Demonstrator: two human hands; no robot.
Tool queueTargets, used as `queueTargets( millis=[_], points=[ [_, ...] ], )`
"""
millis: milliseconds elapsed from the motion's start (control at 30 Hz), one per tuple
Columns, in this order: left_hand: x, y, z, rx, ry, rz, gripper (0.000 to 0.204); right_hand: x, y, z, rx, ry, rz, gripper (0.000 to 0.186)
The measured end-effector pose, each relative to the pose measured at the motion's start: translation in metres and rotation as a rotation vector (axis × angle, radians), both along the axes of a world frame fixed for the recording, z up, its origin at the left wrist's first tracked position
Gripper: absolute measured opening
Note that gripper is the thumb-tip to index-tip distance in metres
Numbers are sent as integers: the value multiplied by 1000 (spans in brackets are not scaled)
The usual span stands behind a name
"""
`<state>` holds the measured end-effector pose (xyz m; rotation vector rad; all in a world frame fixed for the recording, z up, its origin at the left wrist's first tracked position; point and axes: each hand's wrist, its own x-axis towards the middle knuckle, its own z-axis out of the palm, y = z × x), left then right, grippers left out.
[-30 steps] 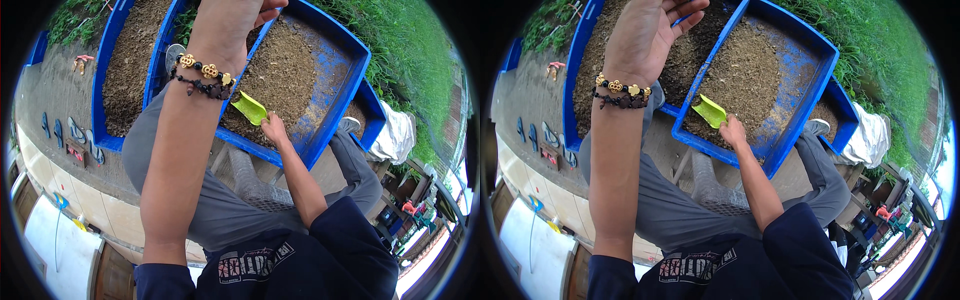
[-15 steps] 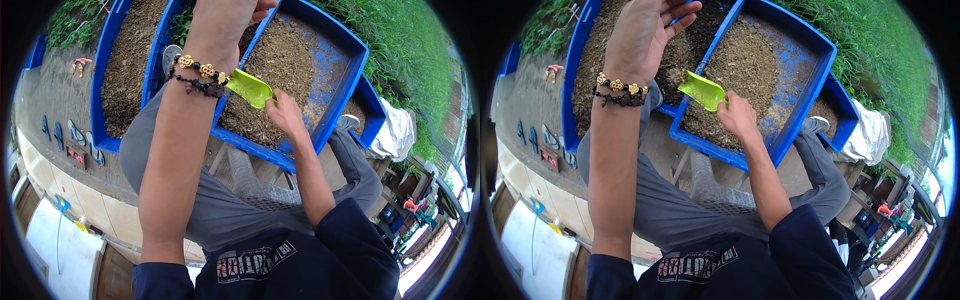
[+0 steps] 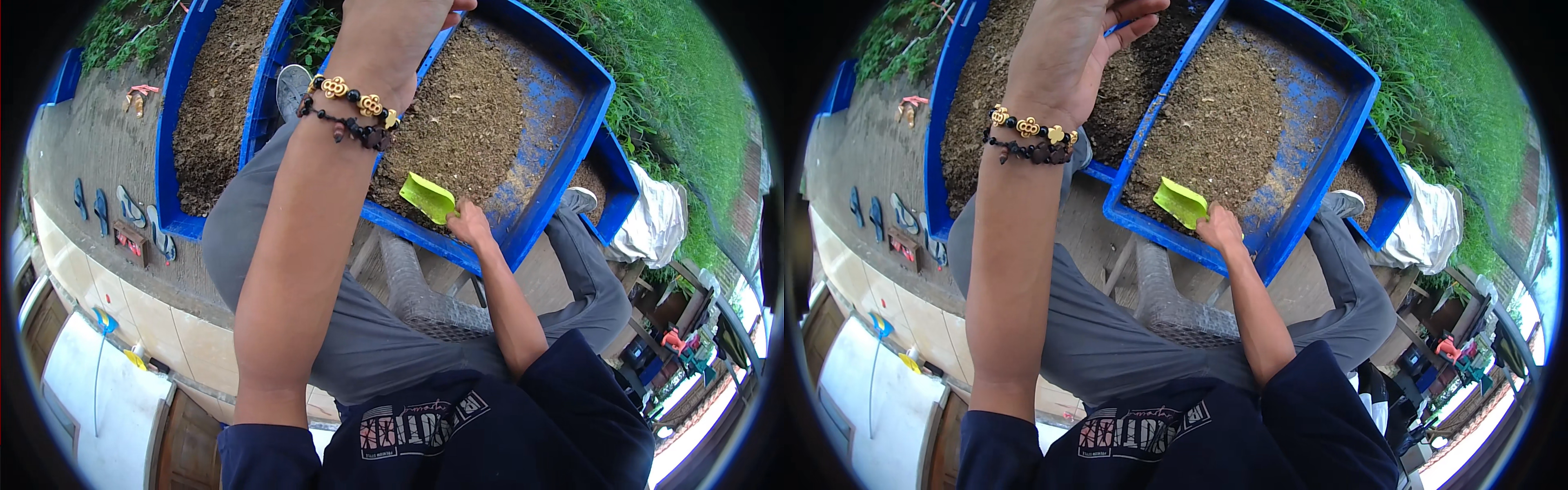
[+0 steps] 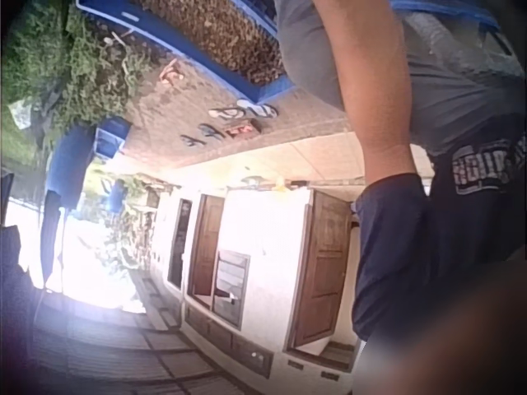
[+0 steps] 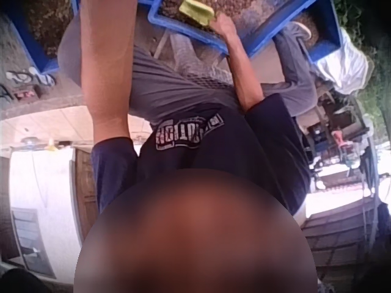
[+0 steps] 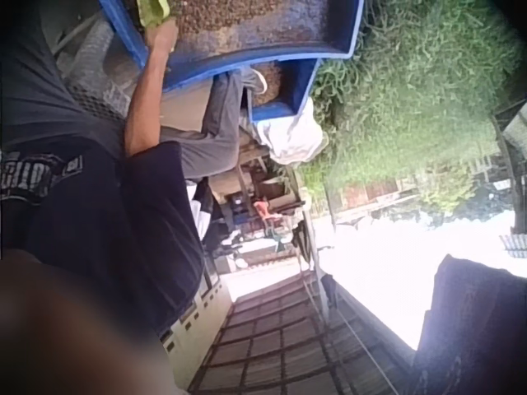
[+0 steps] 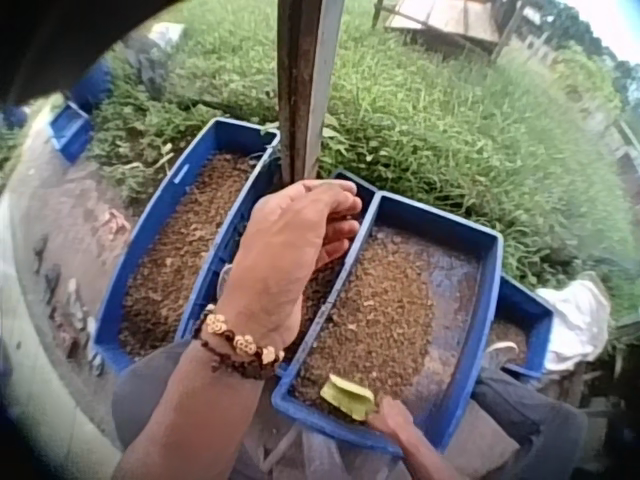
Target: The recorder uses a small hand scoop to transfer soil between trays.
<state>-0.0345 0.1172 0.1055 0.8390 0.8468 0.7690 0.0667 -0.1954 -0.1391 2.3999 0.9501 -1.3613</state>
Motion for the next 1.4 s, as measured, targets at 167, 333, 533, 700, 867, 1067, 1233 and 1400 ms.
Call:
queueTargets(
  millis=[167,333,533,700,867,1067,1233,1400],
  points=[
    [6,3,0,-41,70,27,16,-20,-1,-23,106,90,-82,36],
    [7,8,-16,23,32,0,14,-30,4,-31,164,135,-92,34],
    [8,8,-1,-50,136,2,14,-31,13,-23,110,110,-122,34],
    [7,9,-1,-40,128,-4,14,-25,15,-17,124,125,-123,35],
    [8,10,-11,-11,51,-20,14,-26,19,-21,103,120,-97,37],
    [9,9,-12,15,67,-21,15,-40,17,-5,-36,62,-124,44],
    [11,7,-6,-31,137,-11,15,-42,26,34,-86,-6,-50,40],
    [7,5,-6,4,78,-29,15,-20,16,44,-73,-84,26,35]
  ],
)
